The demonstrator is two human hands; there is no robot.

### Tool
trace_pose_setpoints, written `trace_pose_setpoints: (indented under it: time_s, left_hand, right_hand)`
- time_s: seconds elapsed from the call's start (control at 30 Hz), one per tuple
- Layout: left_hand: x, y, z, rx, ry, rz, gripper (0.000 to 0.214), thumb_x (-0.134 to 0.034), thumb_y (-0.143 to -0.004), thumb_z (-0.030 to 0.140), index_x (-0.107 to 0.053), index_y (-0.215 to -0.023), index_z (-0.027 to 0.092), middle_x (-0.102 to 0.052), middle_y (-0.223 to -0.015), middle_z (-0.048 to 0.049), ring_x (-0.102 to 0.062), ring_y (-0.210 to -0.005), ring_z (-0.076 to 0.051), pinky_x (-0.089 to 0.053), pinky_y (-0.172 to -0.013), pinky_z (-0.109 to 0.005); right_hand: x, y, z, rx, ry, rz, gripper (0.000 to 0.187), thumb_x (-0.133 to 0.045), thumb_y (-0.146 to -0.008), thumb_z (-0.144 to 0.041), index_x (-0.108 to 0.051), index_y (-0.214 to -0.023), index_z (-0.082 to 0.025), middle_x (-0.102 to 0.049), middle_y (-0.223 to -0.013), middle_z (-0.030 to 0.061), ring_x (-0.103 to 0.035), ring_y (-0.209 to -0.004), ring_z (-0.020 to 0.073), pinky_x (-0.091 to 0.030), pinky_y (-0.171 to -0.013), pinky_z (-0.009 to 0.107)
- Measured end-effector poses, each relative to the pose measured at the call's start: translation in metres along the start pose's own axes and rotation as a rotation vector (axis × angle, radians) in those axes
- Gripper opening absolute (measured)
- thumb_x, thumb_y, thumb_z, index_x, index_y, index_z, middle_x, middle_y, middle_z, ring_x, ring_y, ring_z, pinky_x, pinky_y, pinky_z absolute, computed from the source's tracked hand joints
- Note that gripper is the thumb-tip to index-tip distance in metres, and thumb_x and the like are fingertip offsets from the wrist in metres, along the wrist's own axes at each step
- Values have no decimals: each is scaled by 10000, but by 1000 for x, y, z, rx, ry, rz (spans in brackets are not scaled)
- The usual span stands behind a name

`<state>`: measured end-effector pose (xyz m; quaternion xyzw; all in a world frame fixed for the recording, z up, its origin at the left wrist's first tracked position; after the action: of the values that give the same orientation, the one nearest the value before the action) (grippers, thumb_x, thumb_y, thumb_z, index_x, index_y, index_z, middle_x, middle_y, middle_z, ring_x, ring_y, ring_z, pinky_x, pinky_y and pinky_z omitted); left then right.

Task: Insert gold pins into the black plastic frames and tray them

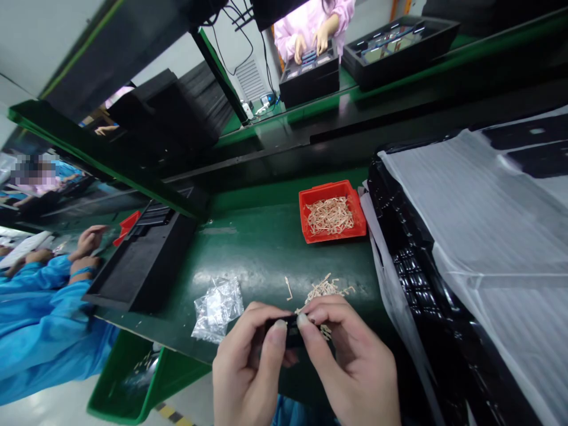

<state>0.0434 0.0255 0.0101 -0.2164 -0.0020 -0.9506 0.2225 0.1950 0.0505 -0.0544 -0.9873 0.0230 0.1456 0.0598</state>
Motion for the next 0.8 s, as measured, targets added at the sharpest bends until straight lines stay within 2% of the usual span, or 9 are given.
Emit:
trace_pose_setpoints:
  time_s: [0.13, 0.43, 0.63, 0.8]
  left_hand:
    - [0, -1, 0, 0, -71, 17, 223, -620, -1007, 297, -717, -809, 257, -642, -737, 35, -592, -526, -113, -528, -514, -202]
    - [-8, 1, 1, -68, -155, 77, 265, -506, -1071, 278, -613, -830, 246, -578, -755, 29, -563, -594, -128, -493, -534, -196]
    - [-2, 0, -3, -92, -156, 152, 332, -503, -1096, 316, -566, -781, 237, -541, -743, 23, -507, -623, -138, -459, -550, -209]
    - [5, 2, -9, -98, -130, 207, 347, -512, -1109, 382, -573, -801, 236, -512, -719, 28, -463, -610, -136, -439, -549, -212]
  right_hand:
    - [-1, 0, -1, 0, -1, 10, 135, -686, -980, -166, -662, -915, -282, -709, -934, -7, -723, -906, 149, -607, -818, 258]
    - [-1, -1, -5, 36, 23, 33, 122, -705, -956, -161, -696, -909, -273, -740, -907, 4, -748, -891, 155, -618, -788, 246]
    - [-2, 3, -5, -25, -18, 110, 95, -700, -961, -240, -732, -882, -281, -764, -905, 17, -747, -880, 181, -606, -763, 281]
    - [-8, 7, -10, -38, -15, 95, 111, -692, -968, -231, -770, -944, -307, -782, -936, 11, -748, -888, 182, -609, -788, 283]
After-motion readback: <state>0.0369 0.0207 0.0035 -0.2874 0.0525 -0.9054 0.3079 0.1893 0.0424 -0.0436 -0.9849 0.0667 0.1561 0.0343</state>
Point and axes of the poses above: each hand's wrist, its own y-axis away from the middle knuckle, its own x-axis out of the back of the hand, z = x × y, the point moved 10 cm from there along -y, towards the middle knuckle
